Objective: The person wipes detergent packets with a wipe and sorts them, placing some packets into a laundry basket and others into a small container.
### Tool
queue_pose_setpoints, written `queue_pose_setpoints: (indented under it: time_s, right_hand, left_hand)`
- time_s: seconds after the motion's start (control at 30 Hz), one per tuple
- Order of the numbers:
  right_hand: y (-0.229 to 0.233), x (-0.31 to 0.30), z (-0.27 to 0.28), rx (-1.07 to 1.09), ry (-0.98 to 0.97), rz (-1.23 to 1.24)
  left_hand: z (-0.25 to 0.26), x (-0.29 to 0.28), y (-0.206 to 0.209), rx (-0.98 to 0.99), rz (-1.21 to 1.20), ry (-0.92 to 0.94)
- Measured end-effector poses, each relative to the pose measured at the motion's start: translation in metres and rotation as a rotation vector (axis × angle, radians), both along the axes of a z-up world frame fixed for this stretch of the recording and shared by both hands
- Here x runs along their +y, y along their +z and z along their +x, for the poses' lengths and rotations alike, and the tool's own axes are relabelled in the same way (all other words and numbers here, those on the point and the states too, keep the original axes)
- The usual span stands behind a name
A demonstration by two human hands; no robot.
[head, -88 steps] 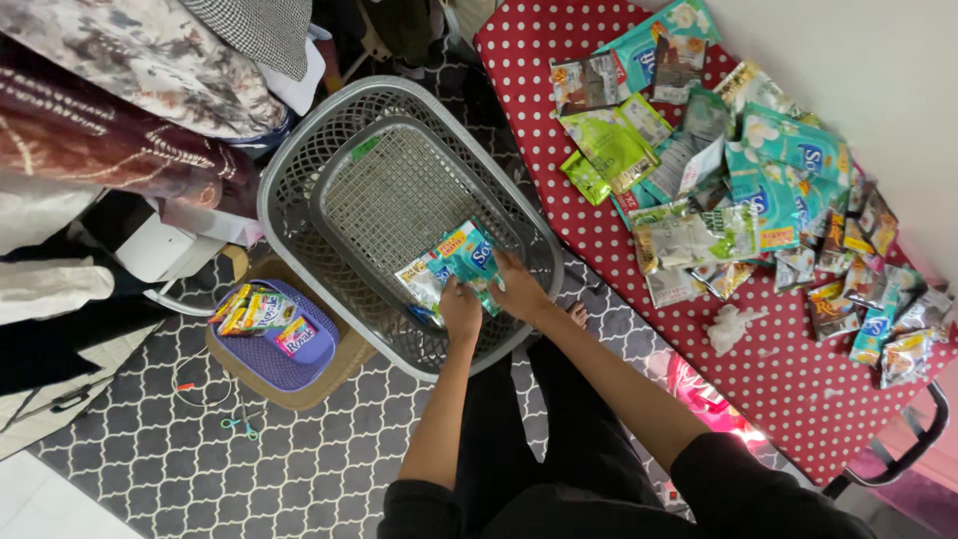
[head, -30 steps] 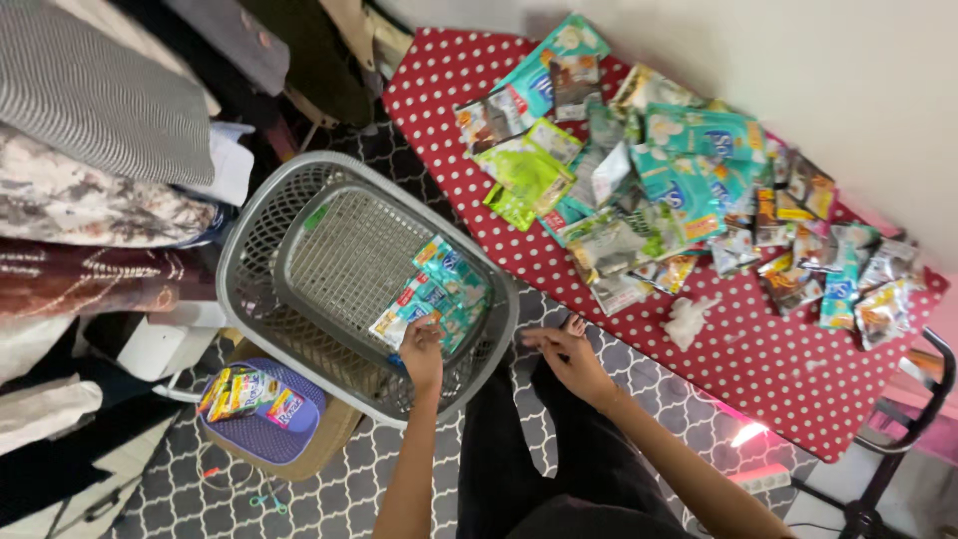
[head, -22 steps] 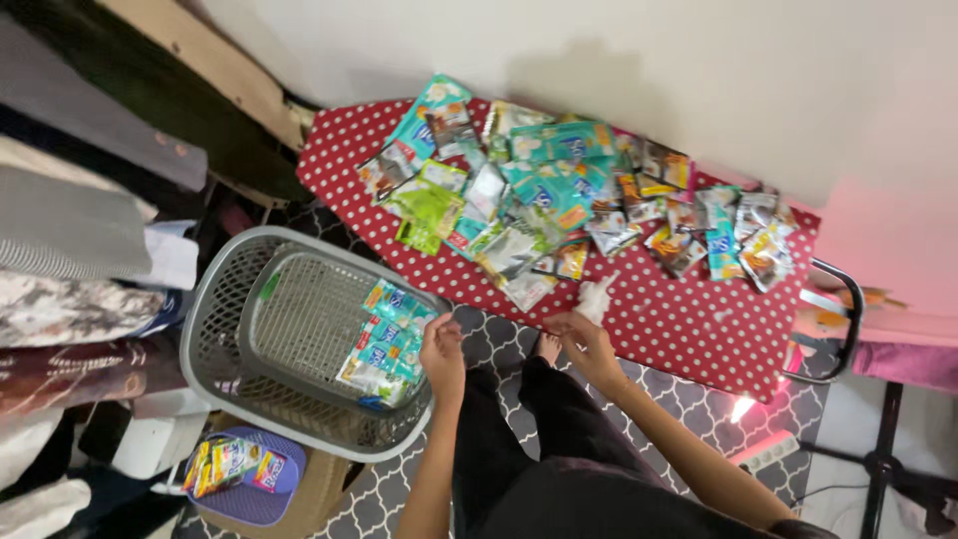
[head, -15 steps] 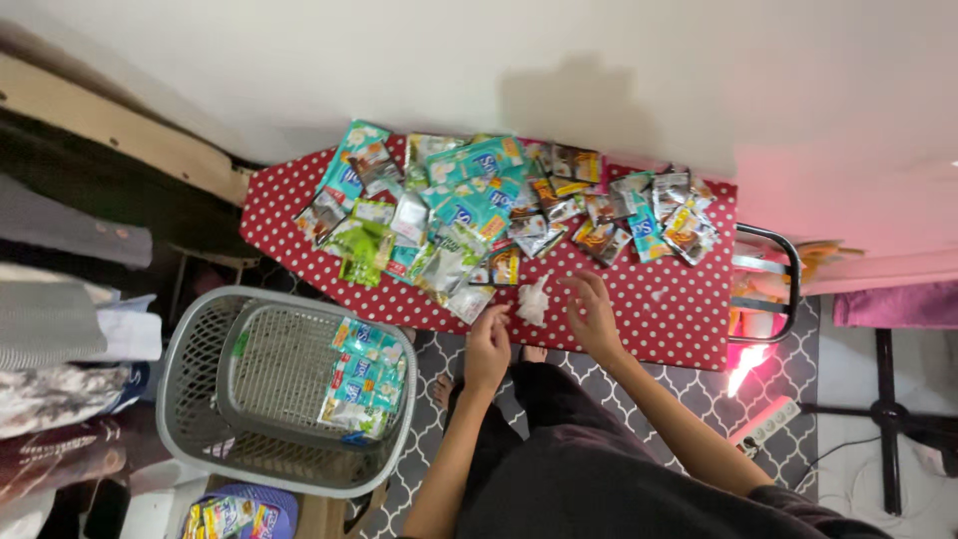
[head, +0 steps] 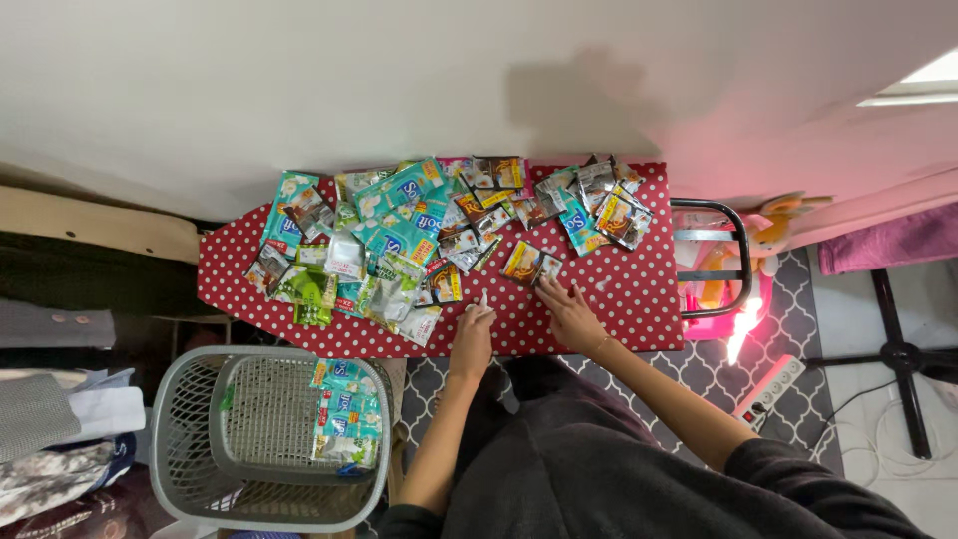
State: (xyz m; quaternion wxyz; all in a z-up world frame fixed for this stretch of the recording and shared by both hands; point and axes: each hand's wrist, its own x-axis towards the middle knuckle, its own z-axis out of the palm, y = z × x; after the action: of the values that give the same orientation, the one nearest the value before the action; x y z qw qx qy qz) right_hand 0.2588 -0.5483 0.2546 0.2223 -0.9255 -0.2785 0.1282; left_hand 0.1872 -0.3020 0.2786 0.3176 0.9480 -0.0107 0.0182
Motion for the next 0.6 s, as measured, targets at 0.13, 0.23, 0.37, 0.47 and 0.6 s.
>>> queue_pose_setpoints:
  time_s: [0.13,0.23,0.37,0.47,0.6]
  right_hand:
    - [0.013,-0.01,-0.026,0.0,0.077,0.058]
    - [0.019,-0.012,-0.037,-0.07,0.125,0.096]
    - [0.021,-0.01,-0.041,0.005,0.08,0.141]
    - [0.024,-0.012,-0.044,0.022,0.056,0.113]
    - [0.033,-0.014,-0.047,-0.04,0.076,0.034]
  left_hand:
    - [0.012,-0.01,0.025,0.036,-0.239,0.153]
    - [0.021,-0.032,0.047,-0.017,-0.378,0.184]
    - [0.035,-0.069,0.035,-0.074,-0.464,0.041]
    - [0.035,-0.067,0.012,-0.057,-0.207,-0.127]
    - [0.049,-0.041,0.0,-0.021,-0.016,-0.135]
